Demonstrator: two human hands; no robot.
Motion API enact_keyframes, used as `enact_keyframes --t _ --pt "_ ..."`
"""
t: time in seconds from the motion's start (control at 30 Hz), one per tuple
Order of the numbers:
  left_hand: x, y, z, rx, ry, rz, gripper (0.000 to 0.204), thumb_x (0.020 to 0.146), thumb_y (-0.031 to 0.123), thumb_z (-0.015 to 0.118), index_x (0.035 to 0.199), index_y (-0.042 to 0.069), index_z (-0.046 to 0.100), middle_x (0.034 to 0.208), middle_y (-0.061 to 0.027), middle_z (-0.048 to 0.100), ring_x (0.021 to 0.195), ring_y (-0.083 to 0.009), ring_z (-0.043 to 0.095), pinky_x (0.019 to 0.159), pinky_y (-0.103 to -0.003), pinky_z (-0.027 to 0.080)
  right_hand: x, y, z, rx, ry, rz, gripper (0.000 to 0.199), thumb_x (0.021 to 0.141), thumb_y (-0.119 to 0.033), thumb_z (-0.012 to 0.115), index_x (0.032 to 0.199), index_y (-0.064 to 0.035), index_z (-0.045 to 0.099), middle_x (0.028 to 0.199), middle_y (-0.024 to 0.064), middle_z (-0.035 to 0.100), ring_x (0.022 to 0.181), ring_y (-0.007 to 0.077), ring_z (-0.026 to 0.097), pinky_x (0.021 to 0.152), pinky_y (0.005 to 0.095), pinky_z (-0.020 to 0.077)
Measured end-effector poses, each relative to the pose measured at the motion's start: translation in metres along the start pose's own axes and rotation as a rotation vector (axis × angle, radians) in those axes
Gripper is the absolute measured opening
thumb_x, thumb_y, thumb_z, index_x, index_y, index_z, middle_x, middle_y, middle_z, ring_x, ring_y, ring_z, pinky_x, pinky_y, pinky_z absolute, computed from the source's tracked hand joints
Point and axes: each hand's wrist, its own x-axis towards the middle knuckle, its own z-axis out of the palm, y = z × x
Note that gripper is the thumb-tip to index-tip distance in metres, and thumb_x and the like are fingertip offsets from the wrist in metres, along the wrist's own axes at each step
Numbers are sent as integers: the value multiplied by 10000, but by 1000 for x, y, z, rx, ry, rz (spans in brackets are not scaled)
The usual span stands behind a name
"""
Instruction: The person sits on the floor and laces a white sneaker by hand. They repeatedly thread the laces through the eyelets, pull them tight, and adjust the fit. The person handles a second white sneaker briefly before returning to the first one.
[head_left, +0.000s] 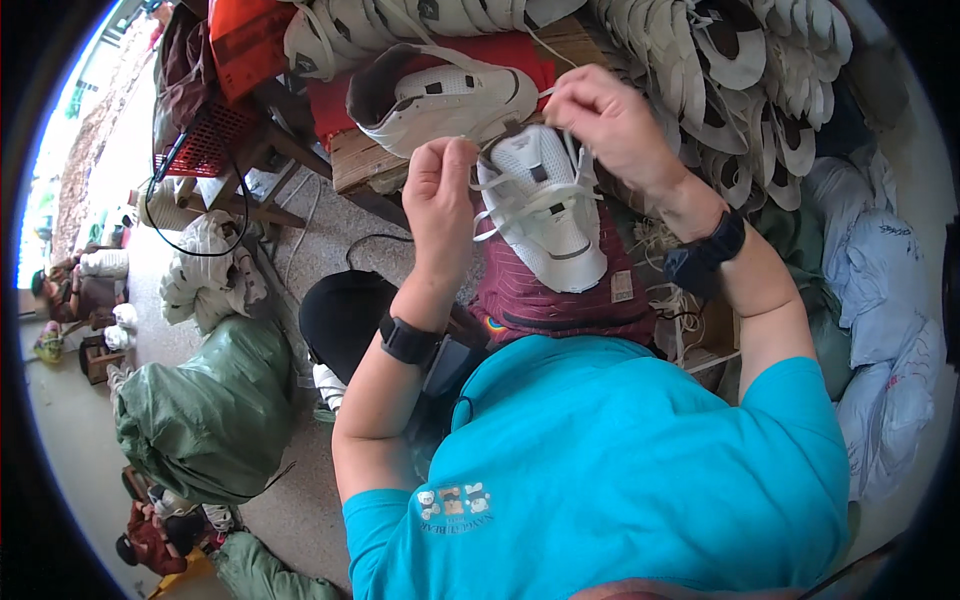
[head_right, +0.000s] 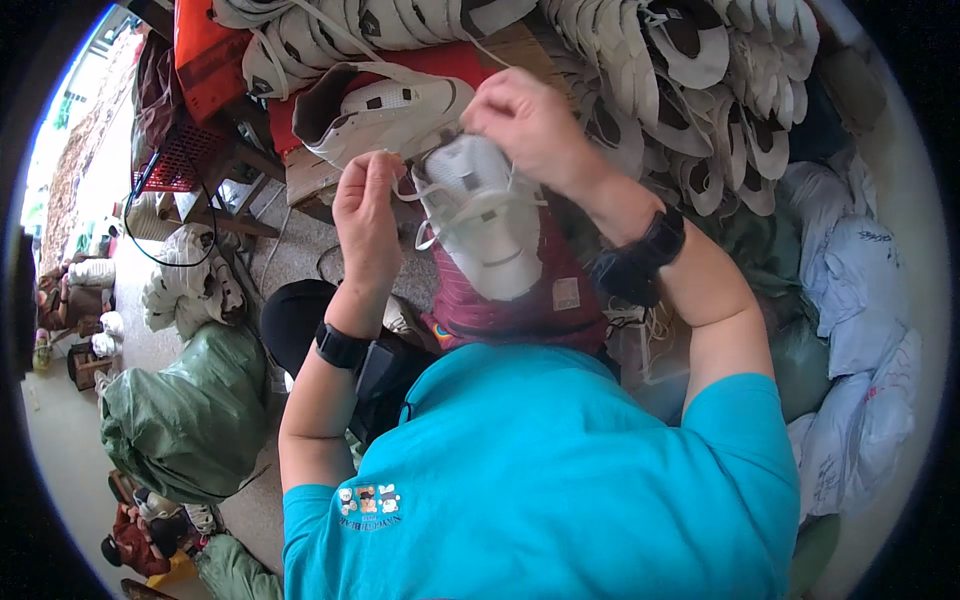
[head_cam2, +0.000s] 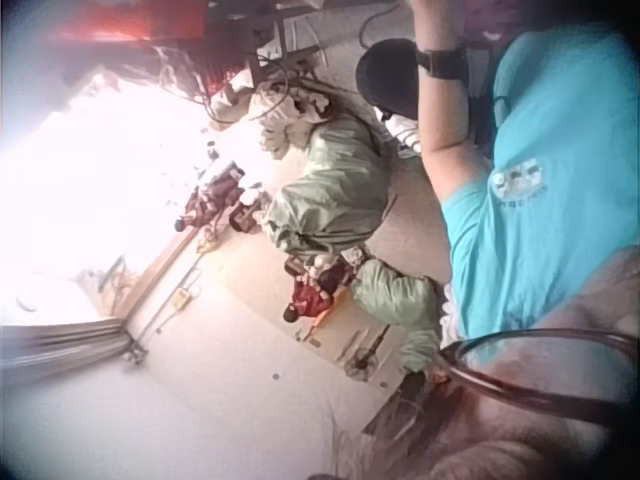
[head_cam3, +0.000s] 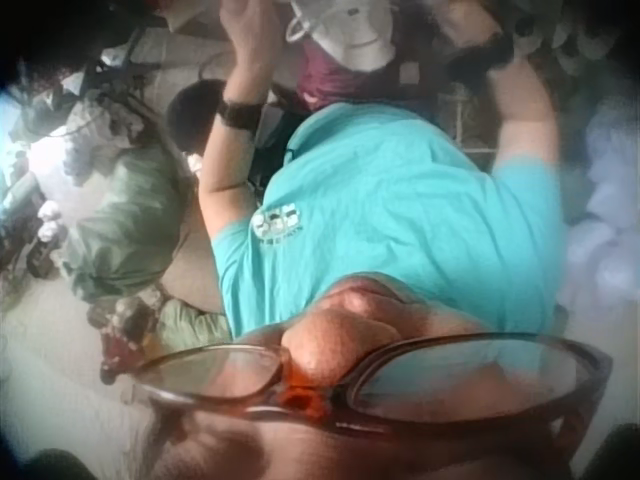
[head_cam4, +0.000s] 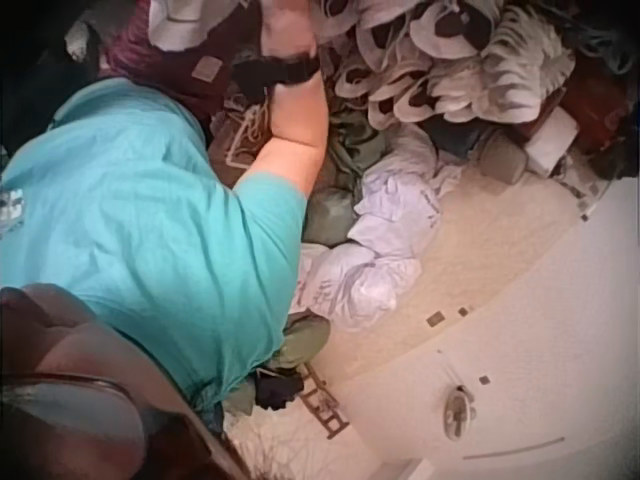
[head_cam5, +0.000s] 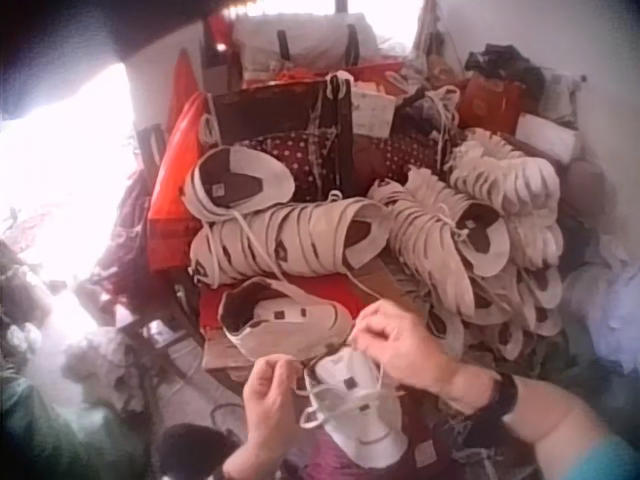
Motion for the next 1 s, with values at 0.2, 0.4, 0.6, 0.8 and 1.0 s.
enact_keyframes --t 0.2,0.4,0.6,0.8,1.0 --pt "-9 6 -7 -51 -134 -158 189 1044 194 533 997 27 608 788 22 555 705 -52 446 673 -199 373 -13 -11 -4 273 -211 538 173 1013 -231 587 1024 -67 642 844 -18 640 548 2 460 491 183 368" --pt "-19 -15 -3 92 -120 -136 138 1030 137 523 1007 21 593 778 11 572 681 -46 473 596 -214 408 -30 -6 5 -567 -216 -56 107 905 -106 614 998 -52 618 810 92 632 769 266 653 680 373 520" --pt "-19 -7 11 659 -212 63 116 960 115 578 1002 10 600 845 -171 665 723 -307 642 638 -392 488 -30 -13 3 -805 -266 -163 128 839 -72 628 955 -47 579 921 133 558 805 324 639 713 411 530" --pt "-18 -2 18 898 -292 184 174 943 159 579 1019 9 626 944 -202 666 907 -408 630 781 -469 490 -39 -10 6 -829 -383 -21 136 835 -27 584 964 -32 541 943 141 532 747 331 645 644 418 540" --pt "-17 0 19 947 -319 160 188 932 160 591 1020 0 633 961 -208 664 936 -403 632 808 -457 502 -43 -19 9 -853 -422 -41 152 820 -3 561 965 -5 519 967 159 528 697 334 644 605 409 546"
